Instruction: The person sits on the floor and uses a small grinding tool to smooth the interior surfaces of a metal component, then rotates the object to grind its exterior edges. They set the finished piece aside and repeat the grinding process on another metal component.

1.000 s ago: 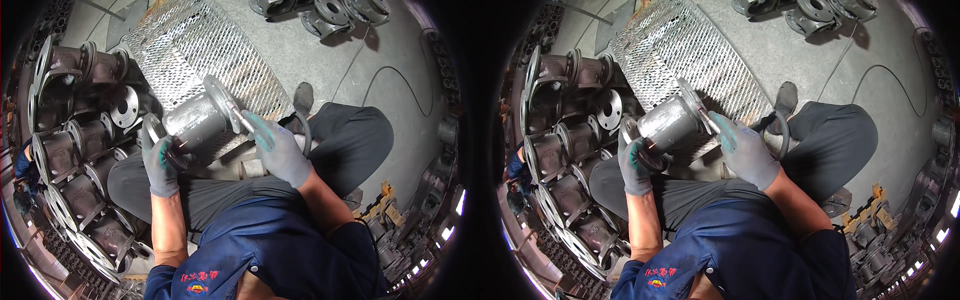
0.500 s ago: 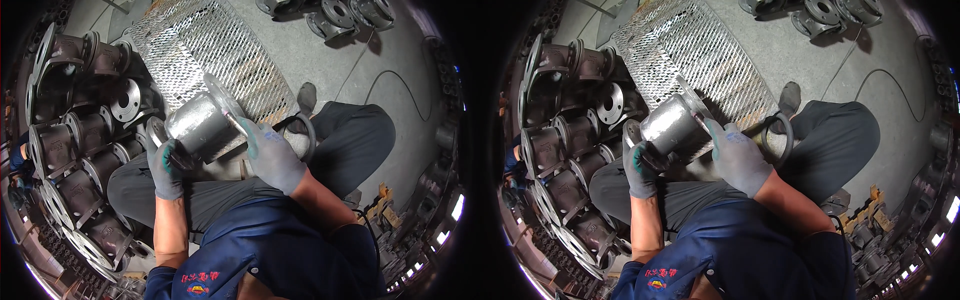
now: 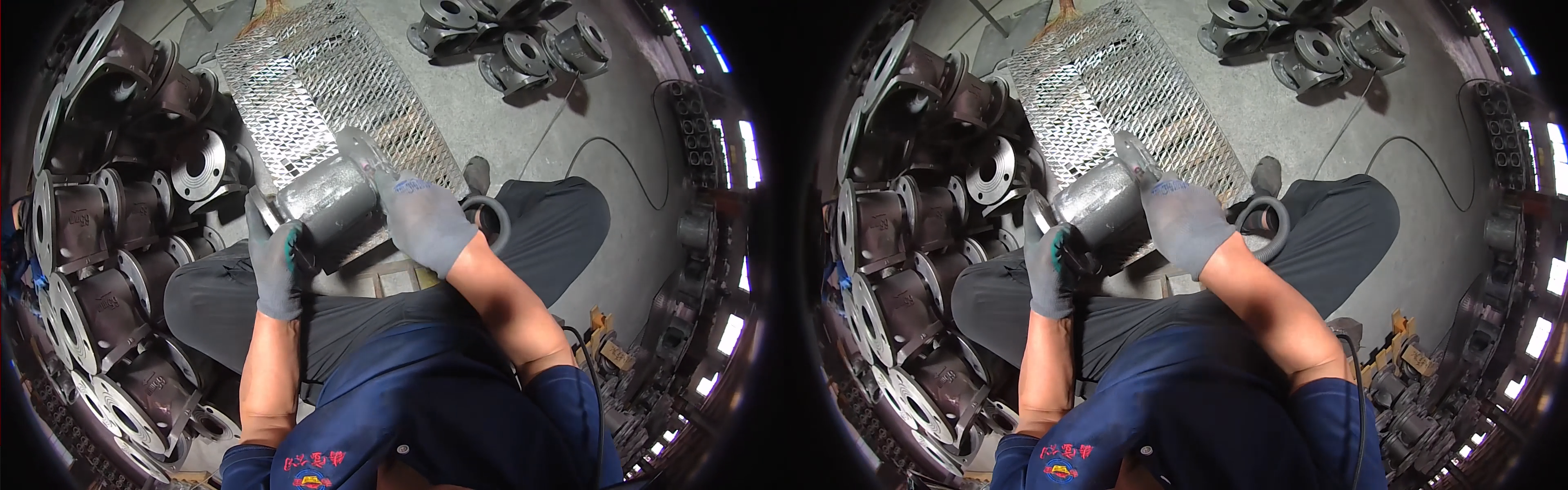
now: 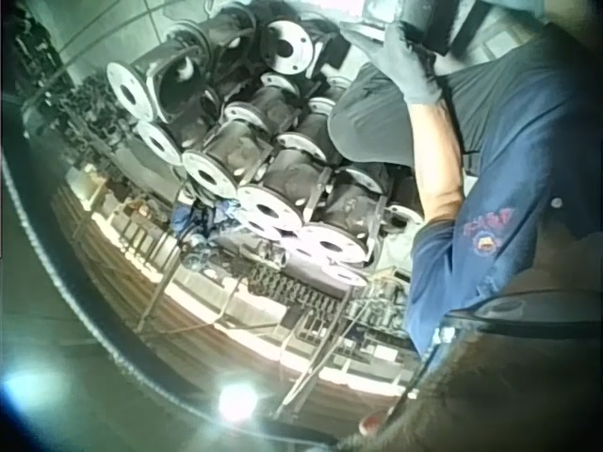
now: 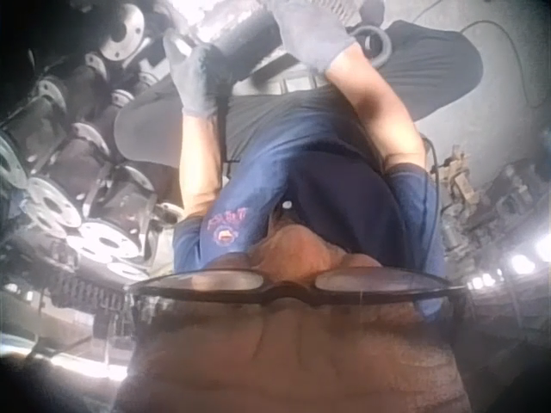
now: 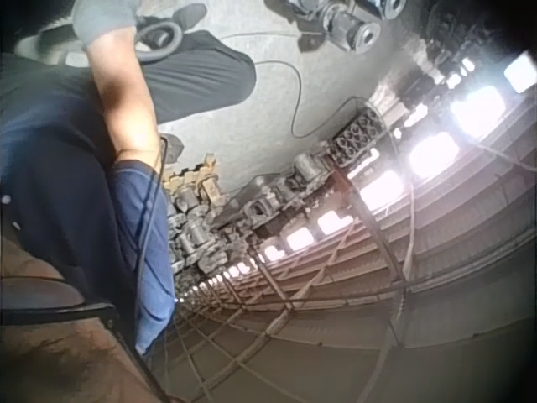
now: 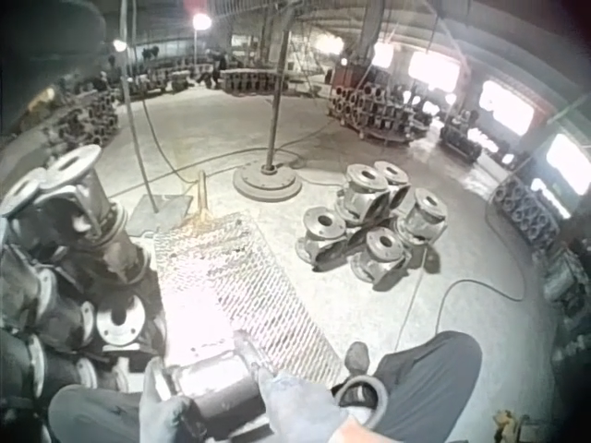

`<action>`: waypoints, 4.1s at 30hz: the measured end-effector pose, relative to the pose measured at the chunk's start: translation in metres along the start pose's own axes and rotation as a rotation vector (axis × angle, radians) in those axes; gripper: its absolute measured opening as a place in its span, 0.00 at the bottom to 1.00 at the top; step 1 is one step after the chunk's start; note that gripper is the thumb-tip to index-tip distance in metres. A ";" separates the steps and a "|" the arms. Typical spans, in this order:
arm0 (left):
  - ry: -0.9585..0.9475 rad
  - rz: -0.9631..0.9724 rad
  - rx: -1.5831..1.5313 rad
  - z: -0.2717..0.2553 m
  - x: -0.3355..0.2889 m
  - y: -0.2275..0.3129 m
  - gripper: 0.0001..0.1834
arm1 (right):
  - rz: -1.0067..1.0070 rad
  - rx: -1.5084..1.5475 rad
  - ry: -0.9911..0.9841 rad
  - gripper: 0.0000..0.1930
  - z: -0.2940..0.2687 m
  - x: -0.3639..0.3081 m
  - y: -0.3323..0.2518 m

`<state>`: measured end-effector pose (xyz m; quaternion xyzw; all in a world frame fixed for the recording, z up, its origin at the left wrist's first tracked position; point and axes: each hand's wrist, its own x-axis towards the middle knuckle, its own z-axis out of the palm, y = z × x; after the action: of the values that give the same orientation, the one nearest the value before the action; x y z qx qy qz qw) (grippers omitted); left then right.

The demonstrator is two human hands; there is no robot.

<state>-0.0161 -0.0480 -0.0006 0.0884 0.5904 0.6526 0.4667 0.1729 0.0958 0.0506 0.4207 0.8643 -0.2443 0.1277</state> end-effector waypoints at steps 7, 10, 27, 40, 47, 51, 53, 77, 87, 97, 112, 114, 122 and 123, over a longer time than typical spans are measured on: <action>-0.047 0.137 0.081 -0.033 0.017 -0.036 0.54 | -0.162 -0.049 0.075 0.16 -0.008 0.009 0.004; -0.124 0.670 0.765 -0.049 0.026 -0.041 0.30 | -0.178 -0.050 0.100 0.15 -0.006 0.003 0.010; -0.192 0.834 1.052 -0.061 0.036 -0.055 0.57 | -0.206 -0.078 0.101 0.14 -0.001 0.008 0.018; -0.086 0.287 0.211 -0.036 0.024 -0.044 0.50 | -0.107 0.048 0.110 0.21 0.016 0.002 0.031; -0.011 0.040 -0.037 -0.005 0.006 -0.009 0.54 | -0.108 0.119 0.212 0.20 0.016 -0.009 0.024; 0.007 0.028 -0.018 0.001 0.005 -0.003 0.55 | -0.087 0.206 0.200 0.23 0.035 -0.013 0.030; 0.020 0.019 -0.006 0.004 0.004 -0.001 0.55 | -0.070 0.247 0.213 0.24 0.049 -0.015 0.035; 0.106 0.212 0.288 -0.033 0.030 -0.030 0.07 | -0.119 0.203 0.260 0.34 0.093 -0.036 0.051; 0.150 0.242 0.269 -0.032 0.034 -0.033 0.10 | -0.177 0.165 0.366 0.38 0.109 -0.029 0.054; 0.014 0.797 1.169 -0.014 0.020 -0.017 0.21 | -0.082 0.386 0.279 0.30 0.093 -0.039 0.045; -0.032 0.284 0.406 -0.021 0.021 -0.017 0.09 | -0.003 0.461 0.248 0.31 0.095 -0.044 0.039; -0.011 0.259 0.421 -0.022 0.017 -0.018 0.10 | -0.016 0.480 0.292 0.32 0.101 -0.046 0.036; 0.040 0.189 0.269 0.002 0.011 -0.006 0.05 | -0.086 0.432 0.369 0.27 0.093 -0.027 0.038; 0.015 0.151 0.106 0.003 0.013 -0.006 0.06 | -0.021 0.445 0.295 0.27 0.092 -0.024 0.041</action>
<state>-0.0182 -0.0375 -0.0110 0.1525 0.6193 0.6543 0.4063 0.2212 0.0527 -0.0298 0.4604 0.8029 -0.3657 -0.0976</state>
